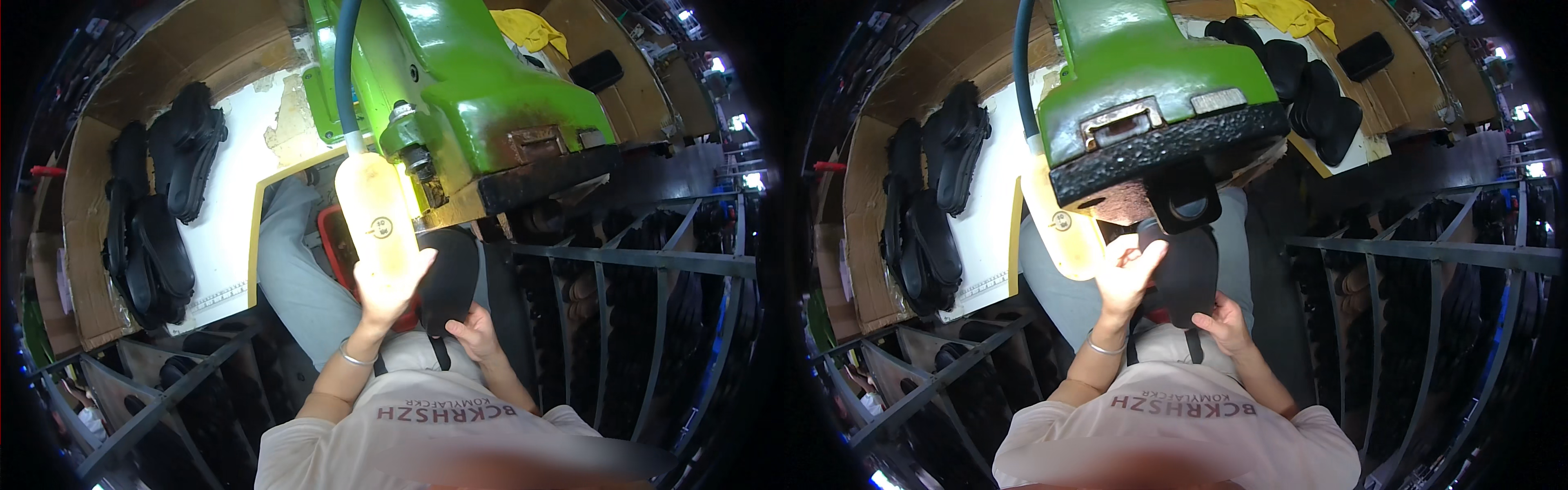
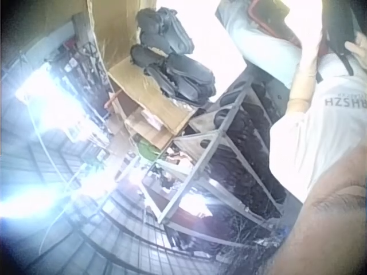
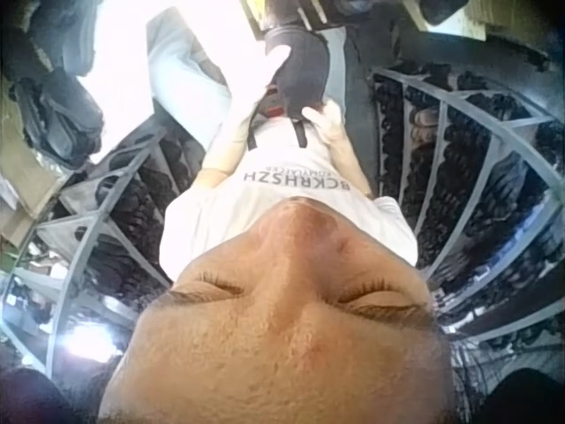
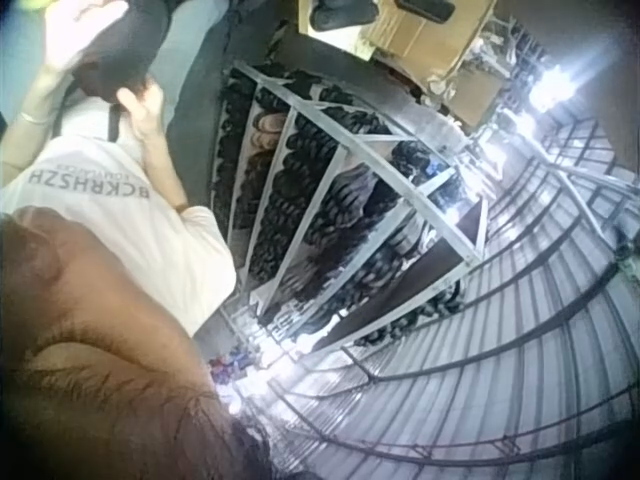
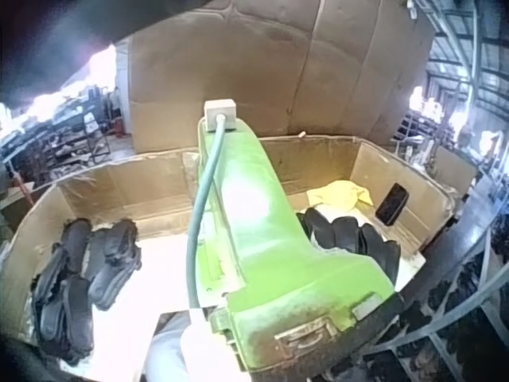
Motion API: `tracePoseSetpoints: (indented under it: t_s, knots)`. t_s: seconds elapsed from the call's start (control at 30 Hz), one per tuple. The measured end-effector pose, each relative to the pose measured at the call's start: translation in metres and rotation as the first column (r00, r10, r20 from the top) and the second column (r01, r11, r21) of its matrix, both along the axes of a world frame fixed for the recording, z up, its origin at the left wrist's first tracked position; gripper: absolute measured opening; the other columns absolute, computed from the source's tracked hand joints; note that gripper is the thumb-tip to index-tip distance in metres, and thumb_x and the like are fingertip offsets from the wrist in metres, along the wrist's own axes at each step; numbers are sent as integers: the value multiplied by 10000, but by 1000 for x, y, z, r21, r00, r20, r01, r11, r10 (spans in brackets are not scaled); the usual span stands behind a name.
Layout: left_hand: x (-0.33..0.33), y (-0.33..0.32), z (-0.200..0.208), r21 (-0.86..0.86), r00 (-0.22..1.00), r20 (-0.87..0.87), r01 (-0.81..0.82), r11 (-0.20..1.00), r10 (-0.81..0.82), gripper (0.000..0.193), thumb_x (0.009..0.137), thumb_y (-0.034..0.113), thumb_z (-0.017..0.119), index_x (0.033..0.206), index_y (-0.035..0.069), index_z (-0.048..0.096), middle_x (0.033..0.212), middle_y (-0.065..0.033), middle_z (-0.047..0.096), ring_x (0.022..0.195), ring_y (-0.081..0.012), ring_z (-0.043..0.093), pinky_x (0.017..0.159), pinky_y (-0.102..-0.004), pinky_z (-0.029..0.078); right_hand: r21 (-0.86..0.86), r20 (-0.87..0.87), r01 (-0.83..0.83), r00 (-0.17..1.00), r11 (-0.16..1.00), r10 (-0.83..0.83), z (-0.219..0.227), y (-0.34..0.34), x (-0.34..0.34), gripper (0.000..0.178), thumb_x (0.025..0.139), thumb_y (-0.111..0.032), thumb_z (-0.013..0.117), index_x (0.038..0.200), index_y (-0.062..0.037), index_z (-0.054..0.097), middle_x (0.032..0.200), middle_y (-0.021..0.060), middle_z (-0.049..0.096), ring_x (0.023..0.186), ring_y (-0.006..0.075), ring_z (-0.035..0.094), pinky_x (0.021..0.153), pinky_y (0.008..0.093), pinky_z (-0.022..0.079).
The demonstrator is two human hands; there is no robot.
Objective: Operating an industrial machine to assemble shoe components in a factory setting.
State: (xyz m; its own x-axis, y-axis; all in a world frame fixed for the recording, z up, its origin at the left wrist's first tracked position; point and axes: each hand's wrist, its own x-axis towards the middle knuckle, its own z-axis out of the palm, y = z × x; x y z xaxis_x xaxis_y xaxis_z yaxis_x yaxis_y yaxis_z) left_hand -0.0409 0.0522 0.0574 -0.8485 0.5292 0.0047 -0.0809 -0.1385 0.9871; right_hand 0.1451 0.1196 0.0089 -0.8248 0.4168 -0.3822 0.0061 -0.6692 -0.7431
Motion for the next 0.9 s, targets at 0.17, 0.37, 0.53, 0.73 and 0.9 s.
tracePoseSetpoints:
  t_s: [0.17, 0.37, 0.53, 0.73, 0.9]
  knots:
    - [-9, 20, -14, -270, 897, -440, -85, 959, -44, 131, 774, 7, 713, 873, -10, 629, 676, 0, 613, 545, -10, 505, 476, -146, 385, -64, -21, -42, 999, 997, 41, -3, -3, 7, 361, 817, 33, 591, 1161, 36, 481, 1063, 146, 598, 899, 212, 620, 718, 355, 565]
    - [-2, 12, -21, -290, 872, -487, -105, 951, -52, 173, 788, -47, 672, 942, -26, 597, 769, -31, 619, 680, -67, 577, 628, -179, 476, 129, 22, 224, 973, 966, -229, 30, 32, 18, 343, 795, -29, 572, 1112, 59, 476, 981, 161, 607, 717, 185, 629, 499, 290, 540]
    - [-6, 1, -16, 79, 996, -79, 57, 995, -51, 247, 797, -59, 649, 1026, -30, 559, 882, -55, 617, 770, -86, 585, 685, -201, 482, 340, -9, 285, 954, 896, -300, 61, 78, -4, 269, 827, -69, 564, 1061, 40, 487, 823, 100, 598, 557, 126, 569, 420, 239, 470]
    - [-17, -11, -9, 102, 992, -61, 115, 988, -109, 270, 778, -56, 669, 1024, -22, 562, 909, -60, 607, 801, -111, 576, 734, -228, 477, 434, -40, 262, 961, 862, -272, 77, 117, -46, 250, 828, -101, 600, 1027, 21, 511, 777, 57, 589, 517, 76, 538, 376, 201, 413]
    - [-29, -27, 3, 47, 986, -167, 29, 998, -21, 249, 760, -26, 627, 1000, -87, 602, 938, -114, 649, 843, -160, 616, 785, -268, 484, 432, -111, 257, 966, 864, -232, 73, 120, -81, 211, 832, -83, 605, 1008, 6, 529, 785, 30, 585, 562, 45, 531, 434, 169, 393]
